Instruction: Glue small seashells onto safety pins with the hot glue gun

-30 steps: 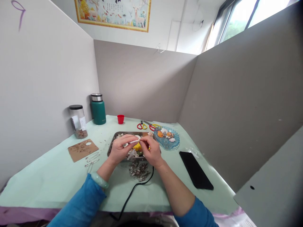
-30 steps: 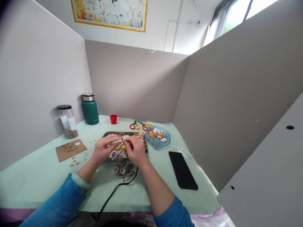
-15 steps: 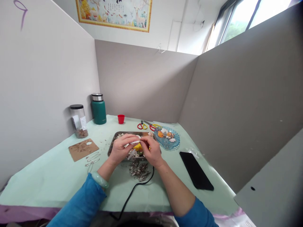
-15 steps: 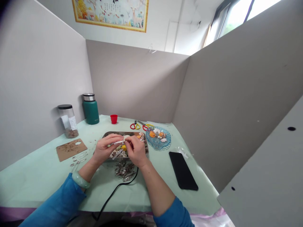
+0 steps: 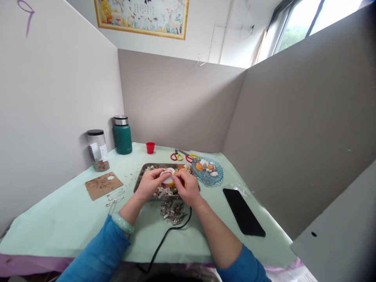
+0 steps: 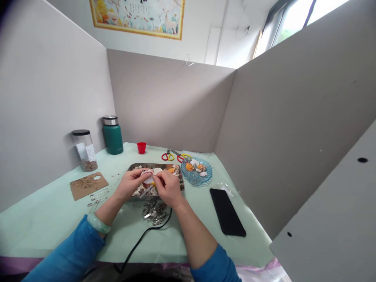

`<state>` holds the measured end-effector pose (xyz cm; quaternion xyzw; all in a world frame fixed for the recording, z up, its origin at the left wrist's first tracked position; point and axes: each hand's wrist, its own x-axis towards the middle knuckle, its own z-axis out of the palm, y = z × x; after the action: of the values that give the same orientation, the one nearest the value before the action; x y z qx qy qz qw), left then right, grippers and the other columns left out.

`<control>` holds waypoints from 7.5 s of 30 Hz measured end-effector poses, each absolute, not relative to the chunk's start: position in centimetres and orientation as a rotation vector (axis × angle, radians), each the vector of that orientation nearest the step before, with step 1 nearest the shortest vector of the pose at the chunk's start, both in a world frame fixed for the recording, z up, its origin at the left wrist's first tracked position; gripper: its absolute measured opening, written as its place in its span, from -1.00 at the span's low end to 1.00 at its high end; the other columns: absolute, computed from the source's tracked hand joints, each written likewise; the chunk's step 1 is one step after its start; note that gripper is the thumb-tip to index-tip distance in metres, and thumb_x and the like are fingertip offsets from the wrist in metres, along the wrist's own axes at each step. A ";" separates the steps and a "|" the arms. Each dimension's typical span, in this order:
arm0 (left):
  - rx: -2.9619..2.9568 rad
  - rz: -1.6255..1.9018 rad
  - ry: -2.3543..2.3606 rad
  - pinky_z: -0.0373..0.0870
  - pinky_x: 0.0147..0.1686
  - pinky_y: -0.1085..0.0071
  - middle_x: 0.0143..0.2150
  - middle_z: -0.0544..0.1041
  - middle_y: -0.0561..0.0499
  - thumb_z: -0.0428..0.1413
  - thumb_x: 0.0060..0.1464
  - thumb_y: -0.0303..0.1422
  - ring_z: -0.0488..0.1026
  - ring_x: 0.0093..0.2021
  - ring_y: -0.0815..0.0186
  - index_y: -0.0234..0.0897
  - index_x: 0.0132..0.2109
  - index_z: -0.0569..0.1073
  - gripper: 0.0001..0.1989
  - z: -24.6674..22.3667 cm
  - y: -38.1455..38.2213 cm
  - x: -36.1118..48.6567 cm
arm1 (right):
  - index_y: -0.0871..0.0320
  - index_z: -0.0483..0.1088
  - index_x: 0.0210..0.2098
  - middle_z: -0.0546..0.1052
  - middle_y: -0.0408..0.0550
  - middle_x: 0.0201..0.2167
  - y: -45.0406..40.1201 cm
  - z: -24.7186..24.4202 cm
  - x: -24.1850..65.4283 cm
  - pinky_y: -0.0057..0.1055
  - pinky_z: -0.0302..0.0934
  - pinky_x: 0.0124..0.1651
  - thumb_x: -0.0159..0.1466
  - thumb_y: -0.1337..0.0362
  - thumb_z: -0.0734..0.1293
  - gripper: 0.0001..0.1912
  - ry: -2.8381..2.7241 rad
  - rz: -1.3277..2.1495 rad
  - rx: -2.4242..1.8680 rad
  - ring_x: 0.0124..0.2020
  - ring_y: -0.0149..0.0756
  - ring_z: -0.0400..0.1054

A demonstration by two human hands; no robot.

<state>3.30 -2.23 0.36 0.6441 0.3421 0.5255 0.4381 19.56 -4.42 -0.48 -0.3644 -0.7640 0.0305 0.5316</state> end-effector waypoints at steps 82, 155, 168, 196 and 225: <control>1.514 1.283 0.803 0.35 -0.53 0.52 -0.40 0.51 0.03 0.24 -0.15 -0.15 0.36 -0.51 0.42 -0.32 -0.29 0.57 -0.67 0.2 -2.0 3.1 | 0.16 0.27 -0.49 0.30 -0.19 -0.58 -3.8 -0.7 19.5 -0.49 0.04 -0.44 0.28 0.18 0.20 -0.75 -1.774 0.298 -0.924 -0.54 -0.43 0.14; 1.583 1.273 0.850 0.37 -0.49 0.50 -0.48 0.46 0.06 0.19 -0.09 -0.13 0.34 -0.50 0.40 -0.35 -0.38 0.52 -0.68 0.2 -2.2 3.1 | 0.15 0.29 -0.48 0.35 -0.18 -0.59 -3.8 -0.7 19.7 -0.49 0.08 -0.45 0.25 0.19 0.20 -0.78 -1.798 0.348 -0.965 -0.55 -0.42 0.19; 1.607 1.347 0.830 0.42 -0.47 0.47 -0.28 0.56 -0.06 0.22 -0.11 -0.17 0.42 -0.41 0.33 -0.34 -0.25 0.58 -0.67 -0.1 -2.1 3.0 | 0.15 0.30 -0.44 0.35 -0.18 -0.59 -3.8 -0.7 19.7 -0.50 0.11 -0.44 0.27 0.20 0.19 -0.79 -1.793 0.396 -0.945 -0.54 -0.41 0.21; 1.996 1.505 0.762 0.42 -0.35 0.46 -0.26 0.57 -0.07 0.16 0.01 -0.28 0.46 -0.35 0.32 -0.28 -0.22 0.57 -0.79 -0.3 -1.9 2.6 | 0.14 0.33 -0.36 0.36 -0.16 -0.55 -3.7 -0.9 19.7 -0.48 0.14 -0.43 0.29 0.20 0.19 -0.82 -1.756 0.446 -0.875 -0.53 -0.41 0.25; 1.562 1.270 0.813 0.44 -0.44 0.43 -0.35 0.54 -0.01 0.25 -0.17 -0.17 0.42 -0.40 0.31 -0.34 -0.25 0.56 -0.64 0.0 -1.9 3.1 | 0.15 0.26 -0.50 0.33 -0.21 -0.63 -3.6 -0.9 19.5 -0.51 0.08 -0.50 0.20 0.21 0.21 -0.81 -1.739 0.463 -0.956 -0.59 -0.44 0.17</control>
<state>3.06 -1.87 -0.01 0.6363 0.3312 0.5173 0.4667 19.55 -3.59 -0.85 -0.3995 -0.7268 0.1934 0.5242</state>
